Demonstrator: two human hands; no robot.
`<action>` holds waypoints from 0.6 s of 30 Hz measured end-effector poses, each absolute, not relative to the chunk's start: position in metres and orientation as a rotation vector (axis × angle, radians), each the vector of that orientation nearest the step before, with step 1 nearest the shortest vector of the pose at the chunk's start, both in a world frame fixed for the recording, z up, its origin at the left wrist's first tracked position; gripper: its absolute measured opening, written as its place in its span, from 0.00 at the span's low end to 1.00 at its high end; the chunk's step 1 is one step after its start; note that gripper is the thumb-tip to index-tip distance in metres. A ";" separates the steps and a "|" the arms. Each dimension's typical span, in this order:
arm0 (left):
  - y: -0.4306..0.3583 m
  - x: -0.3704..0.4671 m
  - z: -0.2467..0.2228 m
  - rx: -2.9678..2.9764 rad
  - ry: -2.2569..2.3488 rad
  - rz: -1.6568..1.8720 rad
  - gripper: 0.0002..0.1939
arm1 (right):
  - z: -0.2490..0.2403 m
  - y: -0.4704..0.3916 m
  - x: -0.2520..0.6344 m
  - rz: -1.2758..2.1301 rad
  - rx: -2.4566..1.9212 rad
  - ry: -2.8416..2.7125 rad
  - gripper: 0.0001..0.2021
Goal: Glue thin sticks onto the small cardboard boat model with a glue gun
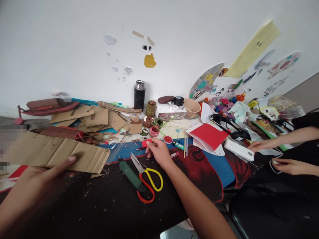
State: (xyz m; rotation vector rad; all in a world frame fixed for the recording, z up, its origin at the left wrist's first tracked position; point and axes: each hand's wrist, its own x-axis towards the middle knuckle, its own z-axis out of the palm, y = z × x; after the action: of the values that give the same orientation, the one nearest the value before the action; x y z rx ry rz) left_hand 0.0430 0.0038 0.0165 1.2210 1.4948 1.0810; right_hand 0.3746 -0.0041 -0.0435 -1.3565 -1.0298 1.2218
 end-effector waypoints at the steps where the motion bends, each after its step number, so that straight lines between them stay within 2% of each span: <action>1: 0.004 0.045 0.013 1.233 1.491 1.050 0.28 | -0.044 0.000 0.375 1.218 -1.354 -1.015 0.20; 6: 0.002 0.056 0.016 1.199 1.504 0.966 0.33 | -0.042 0.012 0.369 1.127 -1.306 -0.846 0.28; 13: 0.000 0.058 0.024 1.148 1.496 0.960 0.34 | -0.039 -0.006 0.353 1.162 -1.269 -0.952 0.24; 18: -0.001 0.062 0.020 1.213 1.441 0.849 0.34 | -0.030 -0.027 0.326 1.377 -1.222 -1.181 0.21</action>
State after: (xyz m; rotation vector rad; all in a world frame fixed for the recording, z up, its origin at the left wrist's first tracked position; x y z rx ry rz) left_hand 0.0616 -0.0015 0.0204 1.2125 1.4411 0.8490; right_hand 0.3264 -0.0266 -0.0303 -1.2223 -1.1812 1.3766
